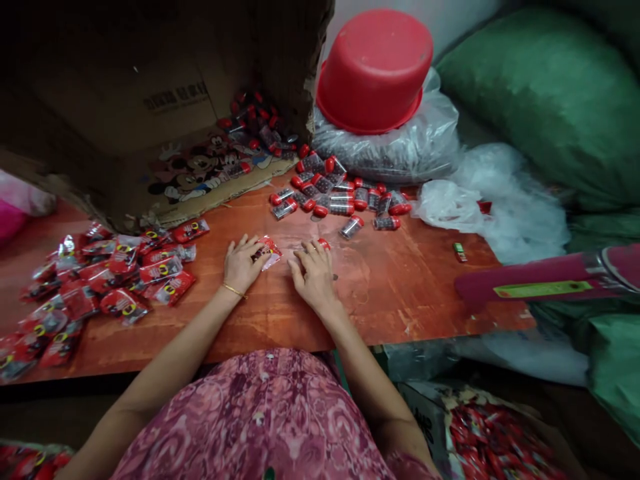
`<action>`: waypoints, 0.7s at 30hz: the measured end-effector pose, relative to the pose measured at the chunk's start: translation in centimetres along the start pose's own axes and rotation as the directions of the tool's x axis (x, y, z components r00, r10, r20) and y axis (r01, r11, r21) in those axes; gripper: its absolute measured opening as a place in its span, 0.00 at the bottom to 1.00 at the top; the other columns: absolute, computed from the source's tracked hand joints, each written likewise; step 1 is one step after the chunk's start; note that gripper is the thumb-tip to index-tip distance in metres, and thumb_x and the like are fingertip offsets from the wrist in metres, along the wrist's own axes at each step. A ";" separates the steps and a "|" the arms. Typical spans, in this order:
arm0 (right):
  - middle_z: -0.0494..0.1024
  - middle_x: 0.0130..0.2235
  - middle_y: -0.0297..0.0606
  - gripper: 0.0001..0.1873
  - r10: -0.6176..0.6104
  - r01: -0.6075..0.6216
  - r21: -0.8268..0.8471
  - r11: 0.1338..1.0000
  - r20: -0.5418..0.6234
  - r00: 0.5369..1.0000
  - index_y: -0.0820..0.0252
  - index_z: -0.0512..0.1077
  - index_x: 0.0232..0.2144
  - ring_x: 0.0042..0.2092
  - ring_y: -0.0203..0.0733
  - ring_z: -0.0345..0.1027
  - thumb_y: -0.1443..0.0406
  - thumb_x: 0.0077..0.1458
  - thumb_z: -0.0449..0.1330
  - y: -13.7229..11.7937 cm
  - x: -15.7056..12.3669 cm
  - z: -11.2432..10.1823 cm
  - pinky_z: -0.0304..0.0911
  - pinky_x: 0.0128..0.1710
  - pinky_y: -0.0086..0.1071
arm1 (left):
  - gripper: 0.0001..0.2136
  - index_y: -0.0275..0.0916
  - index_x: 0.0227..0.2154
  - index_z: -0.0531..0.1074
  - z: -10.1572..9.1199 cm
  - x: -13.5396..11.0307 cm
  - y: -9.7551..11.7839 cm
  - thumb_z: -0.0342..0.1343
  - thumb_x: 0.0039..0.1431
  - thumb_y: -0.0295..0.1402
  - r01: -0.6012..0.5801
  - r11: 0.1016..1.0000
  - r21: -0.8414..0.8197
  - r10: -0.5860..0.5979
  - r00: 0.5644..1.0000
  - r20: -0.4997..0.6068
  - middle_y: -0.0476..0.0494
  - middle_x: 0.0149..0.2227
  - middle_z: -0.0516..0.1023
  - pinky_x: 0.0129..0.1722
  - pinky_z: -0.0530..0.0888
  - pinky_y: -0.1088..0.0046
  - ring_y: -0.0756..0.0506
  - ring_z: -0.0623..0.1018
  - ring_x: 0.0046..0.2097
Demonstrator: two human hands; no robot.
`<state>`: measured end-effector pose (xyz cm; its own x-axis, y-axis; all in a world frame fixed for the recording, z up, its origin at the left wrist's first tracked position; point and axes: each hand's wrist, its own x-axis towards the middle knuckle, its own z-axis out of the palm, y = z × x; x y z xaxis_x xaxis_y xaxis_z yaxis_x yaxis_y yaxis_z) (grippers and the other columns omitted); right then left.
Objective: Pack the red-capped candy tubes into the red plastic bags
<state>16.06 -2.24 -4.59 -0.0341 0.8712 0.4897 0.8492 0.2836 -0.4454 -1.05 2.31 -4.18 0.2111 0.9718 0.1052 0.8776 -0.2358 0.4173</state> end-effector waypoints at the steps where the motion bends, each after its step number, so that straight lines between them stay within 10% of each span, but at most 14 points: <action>1: 0.74 0.46 0.47 0.12 -0.003 0.003 0.006 1.000 -0.002 1.000 0.62 0.72 0.36 0.54 0.48 0.60 0.62 0.56 0.52 -0.1 0.0 0.1 0.53 0.54 0.45 | 0.13 0.46 0.41 0.74 0.0 0.0 0.0 0.49 0.57 0.40 -0.002 1.000 0.001 0.002 1.000 0.001 0.45 0.53 0.70 0.57 0.56 0.54 0.39 0.63 0.58; 13: 0.77 0.39 0.43 0.15 0.172 -0.177 0.180 0.968 0.043 0.984 0.61 0.73 0.34 0.43 0.42 0.68 0.60 0.56 0.50 -1.4 -0.1 -0.6 0.61 0.46 0.37 | 0.10 0.43 0.35 0.77 -0.2 0.2 0.5 0.52 0.55 0.36 0.067 0.960 -0.273 -0.102 0.988 -0.115 0.40 0.51 0.72 0.55 0.59 0.57 0.39 0.67 0.56; 21: 0.72 0.25 0.33 0.17 0.381 -0.436 0.730 0.526 0.256 0.888 0.61 0.70 0.26 0.28 0.34 0.63 0.53 0.49 0.54 -3.9 2.1 0.9 0.61 0.30 0.28 | 0.10 0.44 0.37 0.76 -2.8 -2.1 3.1 0.54 0.53 0.37 -0.045 0.883 -0.466 -0.082 0.965 -0.249 0.43 0.51 0.72 0.57 0.56 0.62 0.42 0.66 0.57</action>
<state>12.22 -1.17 -2.49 0.1583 0.9847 0.0733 0.0763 0.0618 -0.9952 0.03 -0.52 -0.61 0.0246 0.9561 0.2922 0.5651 -0.2544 0.7848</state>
